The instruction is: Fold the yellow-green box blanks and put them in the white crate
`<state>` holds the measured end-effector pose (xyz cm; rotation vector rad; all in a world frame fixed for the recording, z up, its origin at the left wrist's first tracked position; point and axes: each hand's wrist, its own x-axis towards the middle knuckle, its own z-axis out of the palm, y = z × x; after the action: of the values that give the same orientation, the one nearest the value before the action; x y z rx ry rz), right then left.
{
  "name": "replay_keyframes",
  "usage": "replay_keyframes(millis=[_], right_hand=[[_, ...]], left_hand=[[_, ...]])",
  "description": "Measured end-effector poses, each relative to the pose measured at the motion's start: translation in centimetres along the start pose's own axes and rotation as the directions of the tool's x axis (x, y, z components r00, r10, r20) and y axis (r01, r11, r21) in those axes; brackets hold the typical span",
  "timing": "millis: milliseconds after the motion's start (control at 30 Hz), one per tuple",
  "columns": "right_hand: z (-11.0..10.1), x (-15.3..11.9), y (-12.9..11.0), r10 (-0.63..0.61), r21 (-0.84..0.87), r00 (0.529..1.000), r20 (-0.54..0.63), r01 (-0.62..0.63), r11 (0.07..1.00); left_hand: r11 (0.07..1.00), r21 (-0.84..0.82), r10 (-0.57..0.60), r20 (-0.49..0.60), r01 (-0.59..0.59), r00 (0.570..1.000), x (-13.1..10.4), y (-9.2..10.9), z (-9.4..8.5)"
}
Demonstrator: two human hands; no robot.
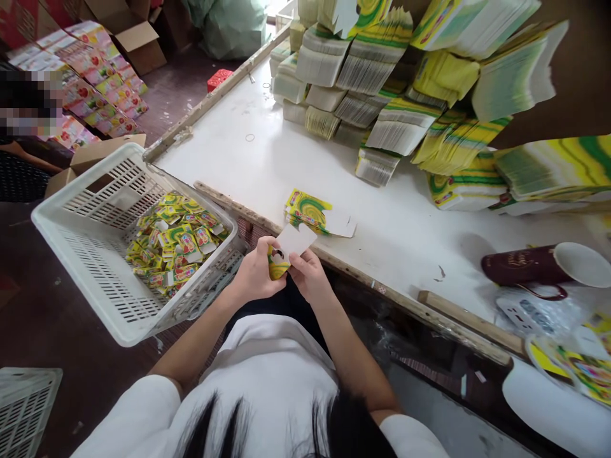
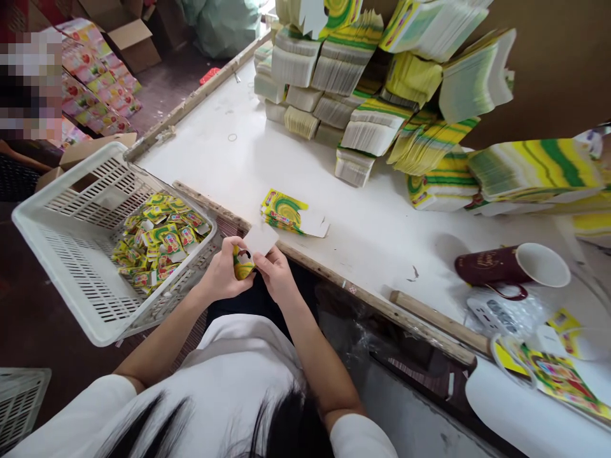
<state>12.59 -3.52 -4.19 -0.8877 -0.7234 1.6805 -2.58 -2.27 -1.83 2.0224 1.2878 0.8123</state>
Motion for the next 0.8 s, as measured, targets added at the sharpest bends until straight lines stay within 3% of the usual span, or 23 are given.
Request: replay_keyframes(millis=[167,300,367,433,500,600,667,800], right_hand=[[0.0,0.6,0.0,0.094,-0.116,0.995,0.041,-0.089,0.989],[-0.2,0.2,0.8,-0.068,-0.247,0.998,0.006,0.067,0.967],[-0.1,-0.2,1.0,-0.207,-0.391,0.976,0.064,0.216,0.895],[0.2,-0.6,1.0,-0.316,-0.545,0.934,0.168,0.355,0.76],[0.3,-0.6,0.9,-0.387,-0.631,0.895,0.22,0.433,0.644],[0.0,-0.2,0.6,-0.478,-0.679,0.874,0.088,0.403,0.613],[-0.4,0.1,0.4,-0.522,-0.718,0.852,0.032,0.383,0.581],[-1.2,0.1,0.3,-0.514,-0.804,0.827,0.229,0.458,0.379]], left_hand=[[0.984,0.165,0.057,0.069,-0.068,0.996,-0.3,0.3,0.1],[0.981,0.196,-0.016,0.119,-0.007,0.993,-0.2,-0.5,0.4],[0.989,0.145,0.012,0.126,-0.03,0.992,0.0,-1.0,0.8],[0.993,0.074,0.082,0.108,-0.09,0.991,0.3,-1.4,1.0],[0.992,0.074,0.103,0.008,-0.103,0.995,0.4,-1.5,1.1],[0.984,0.178,0.018,-0.158,0.011,0.987,0.1,-1.4,0.5],[0.98,0.191,-0.019,-0.168,0.051,0.986,-0.2,-1.3,-0.3],[0.986,0.163,0.05,-0.16,-0.024,0.986,-0.6,-1.4,-1.7]])
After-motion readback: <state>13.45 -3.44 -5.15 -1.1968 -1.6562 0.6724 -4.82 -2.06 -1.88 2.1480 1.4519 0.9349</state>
